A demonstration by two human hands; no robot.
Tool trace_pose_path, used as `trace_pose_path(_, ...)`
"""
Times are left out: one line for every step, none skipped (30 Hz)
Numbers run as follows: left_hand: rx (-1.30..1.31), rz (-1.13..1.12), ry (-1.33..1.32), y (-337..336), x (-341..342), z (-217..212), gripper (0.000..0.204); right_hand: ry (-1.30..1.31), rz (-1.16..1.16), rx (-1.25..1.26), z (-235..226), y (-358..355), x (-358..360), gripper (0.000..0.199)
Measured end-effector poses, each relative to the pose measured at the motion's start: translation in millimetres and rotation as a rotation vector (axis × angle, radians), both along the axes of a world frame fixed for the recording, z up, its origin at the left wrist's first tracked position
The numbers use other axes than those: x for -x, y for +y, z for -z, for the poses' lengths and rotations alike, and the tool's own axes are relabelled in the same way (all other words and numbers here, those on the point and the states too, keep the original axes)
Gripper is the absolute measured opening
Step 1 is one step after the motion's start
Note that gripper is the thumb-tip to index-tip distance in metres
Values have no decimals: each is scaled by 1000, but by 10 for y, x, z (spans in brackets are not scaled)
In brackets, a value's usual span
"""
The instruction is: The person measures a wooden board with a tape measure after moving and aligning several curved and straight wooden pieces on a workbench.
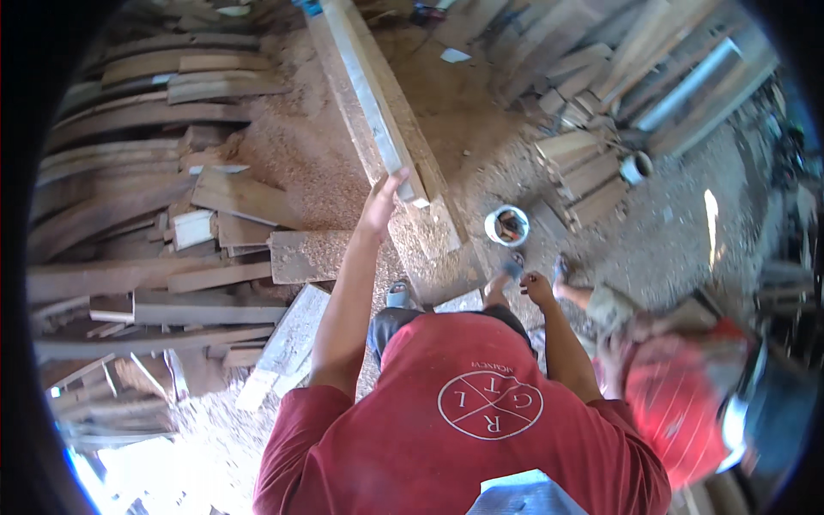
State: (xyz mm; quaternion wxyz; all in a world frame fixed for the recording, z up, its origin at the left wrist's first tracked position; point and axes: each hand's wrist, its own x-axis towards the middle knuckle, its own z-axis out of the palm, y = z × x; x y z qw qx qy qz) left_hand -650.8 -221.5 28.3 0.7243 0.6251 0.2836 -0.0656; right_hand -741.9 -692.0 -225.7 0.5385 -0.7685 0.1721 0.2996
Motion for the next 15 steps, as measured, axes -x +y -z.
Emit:
trace_pose_path(96,-11,-11,22,41,57,97,15,-145,54,121,-97,-166,23)
trace_pose_path(188,-15,-23,0,73,64,97,27,-284,105,226,-180,-338,22)
trace_pose_path(155,-64,-39,-51,88,-4,94,35,-318,70,225,-207,-532,22)
trace_pose_path(116,-103,-19,-36,99,-30,94,41,-324,59,110,-243,-678,21)
trace_pose_path(96,-150,62,-23,166,-22,87,57,-321,60,38,-350,-732,21)
trace_pose_path(87,-201,134,-15,243,10,81,-13,-189,-134,108,-483,-826,20)
trace_pose_path(75,-232,155,5,339,31,81,12,-156,-153,152,-657,-853,21)
trace_pose_path(104,-244,161,69,401,53,80,22,-118,-177,156,-778,-942,21)
trace_pose_path(136,-247,161,125,443,72,78,25,-133,-195,183,-958,-999,21)
trace_pose_path(170,-238,158,170,428,89,77,-15,-95,-152,204,-1155,-1008,22)
trace_pose_path(107,-295,187,176,355,79,76,-61,-41,-112,244,-1308,-988,22)
trace_pose_path(101,-305,189,120,343,33,76,82,94,-119,245,-1464,-988,22)
trace_pose_path(78,-307,216,35,323,-53,76,223,227,-120,217,-1646,-991,22)
trace_pose_path(60,-313,243,-19,330,-126,77,230,222,-127,247,-1869,-962,27)
trace_pose_path(167,-327,209,120,544,-32,77,245,204,-149,276,-2050,-927,32)
